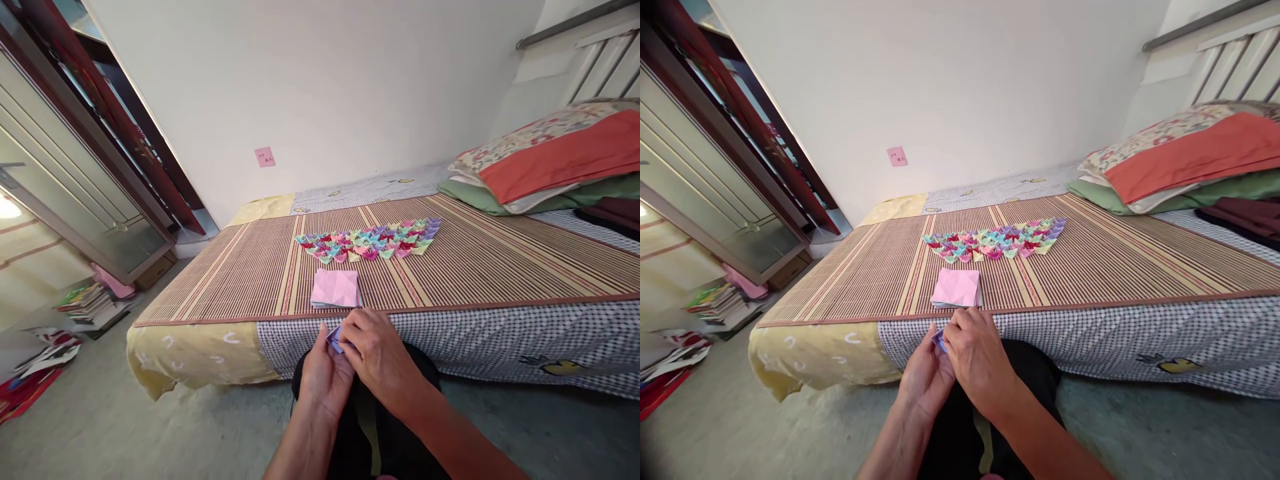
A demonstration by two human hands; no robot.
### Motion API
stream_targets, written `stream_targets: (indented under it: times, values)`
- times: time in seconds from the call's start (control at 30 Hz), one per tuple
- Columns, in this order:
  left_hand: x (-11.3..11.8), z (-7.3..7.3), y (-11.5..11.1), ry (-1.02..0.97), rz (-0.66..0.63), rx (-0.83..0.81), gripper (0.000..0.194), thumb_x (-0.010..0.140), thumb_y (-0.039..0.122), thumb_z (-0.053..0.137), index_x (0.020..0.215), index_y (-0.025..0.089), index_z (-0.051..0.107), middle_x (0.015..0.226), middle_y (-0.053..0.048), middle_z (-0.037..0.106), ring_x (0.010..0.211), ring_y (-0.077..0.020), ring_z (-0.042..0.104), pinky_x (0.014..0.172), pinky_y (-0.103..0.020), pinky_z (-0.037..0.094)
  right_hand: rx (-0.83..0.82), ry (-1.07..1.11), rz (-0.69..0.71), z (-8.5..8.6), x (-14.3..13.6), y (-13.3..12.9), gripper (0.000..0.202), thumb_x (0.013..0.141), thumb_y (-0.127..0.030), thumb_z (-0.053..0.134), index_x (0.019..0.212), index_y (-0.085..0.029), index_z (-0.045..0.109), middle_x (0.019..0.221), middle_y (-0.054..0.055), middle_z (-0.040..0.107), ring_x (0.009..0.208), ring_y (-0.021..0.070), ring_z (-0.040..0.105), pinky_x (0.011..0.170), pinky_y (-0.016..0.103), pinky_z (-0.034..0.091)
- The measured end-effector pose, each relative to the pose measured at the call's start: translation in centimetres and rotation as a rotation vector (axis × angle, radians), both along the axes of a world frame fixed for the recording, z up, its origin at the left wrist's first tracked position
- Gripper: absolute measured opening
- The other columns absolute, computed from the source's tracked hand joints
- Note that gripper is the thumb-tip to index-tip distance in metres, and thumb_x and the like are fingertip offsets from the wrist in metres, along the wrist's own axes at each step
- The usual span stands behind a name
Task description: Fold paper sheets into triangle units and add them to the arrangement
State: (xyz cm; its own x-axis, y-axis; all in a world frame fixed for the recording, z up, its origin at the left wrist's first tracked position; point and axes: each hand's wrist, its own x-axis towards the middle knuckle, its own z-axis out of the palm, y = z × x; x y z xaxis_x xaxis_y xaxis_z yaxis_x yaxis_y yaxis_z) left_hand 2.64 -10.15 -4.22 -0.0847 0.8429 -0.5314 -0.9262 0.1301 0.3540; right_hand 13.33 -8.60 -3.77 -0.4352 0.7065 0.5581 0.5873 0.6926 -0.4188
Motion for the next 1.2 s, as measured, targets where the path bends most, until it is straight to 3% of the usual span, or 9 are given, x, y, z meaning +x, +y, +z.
stream_targets:
  times: [0.17,0.33,0.53,0.8,1.0,1.2]
  values:
    - [-0.3,-0.3,-0.1,0.000,-0.023,0.030,0.045,0.110,0.025,0.037,0.085,0.005,0.070,0.079,-0.012,0.074,0.074,-0.0161,0.074,0.077,-0.025,0.062,-0.046,0.068,0.055,0.3,0.3,0.1,0.021,0.087,0.002,0.063,0.078,-0.018,0.064,0.089,0.004,0.066,0.090,0.0236,0.059,0.082,0.040,0.046]
    - [-0.5,-0.7,-0.2,-0.005,-0.068,0.074,0.044,0.110,0.029,0.038,0.094,0.004,0.070,0.089,-0.015,0.077,0.078,-0.0187,0.076,0.080,-0.030,0.062,-0.140,0.074,0.086,0.9,1.0,0.4,0.032,0.081,0.009,0.052,0.089,-0.016,0.071,0.102,0.008,0.067,0.100,0.0249,0.059,0.089,0.042,0.047]
    - [-0.5,-0.9,-0.2,-0.004,-0.106,0.099,0.046,0.111,0.029,0.035,0.087,0.008,0.069,0.078,-0.011,0.075,0.070,-0.0162,0.074,0.073,-0.027,0.061,-0.217,0.002,0.156,0.8,1.2,0.6,0.041,0.084,0.006,0.047,0.101,-0.018,0.077,0.115,0.009,0.068,0.112,0.0248,0.059,0.099,0.044,0.047]
    - [-0.9,-1.0,-0.3,-0.016,-0.144,0.092,0.049,0.111,0.029,0.034,0.087,0.007,0.070,0.074,-0.008,0.072,0.066,-0.0141,0.072,0.066,-0.023,0.058,-0.243,-0.099,0.146,2.0,1.0,0.7,0.028,0.088,0.000,0.052,0.085,-0.016,0.075,0.111,0.010,0.070,0.112,0.0265,0.059,0.100,0.045,0.045]
    - [-0.9,-0.6,-0.3,-0.011,-0.160,0.098,0.052,0.111,0.031,0.033,0.088,0.006,0.072,0.083,-0.013,0.076,0.074,-0.0194,0.074,0.085,-0.035,0.060,-0.227,-0.070,0.098,1.7,0.6,0.8,0.008,0.086,-0.010,0.070,0.084,-0.016,0.075,0.105,0.008,0.072,0.109,0.0267,0.061,0.098,0.044,0.045]
    - [-0.8,-0.7,-0.3,-0.003,-0.144,0.084,0.052,0.111,0.030,0.033,0.085,0.008,0.072,0.079,-0.010,0.076,0.072,-0.0156,0.074,0.084,-0.030,0.060,-0.139,-0.142,0.018,1.4,-0.5,0.9,0.015,0.087,-0.007,0.069,0.076,-0.016,0.073,0.099,0.008,0.073,0.104,0.0265,0.063,0.092,0.042,0.045]
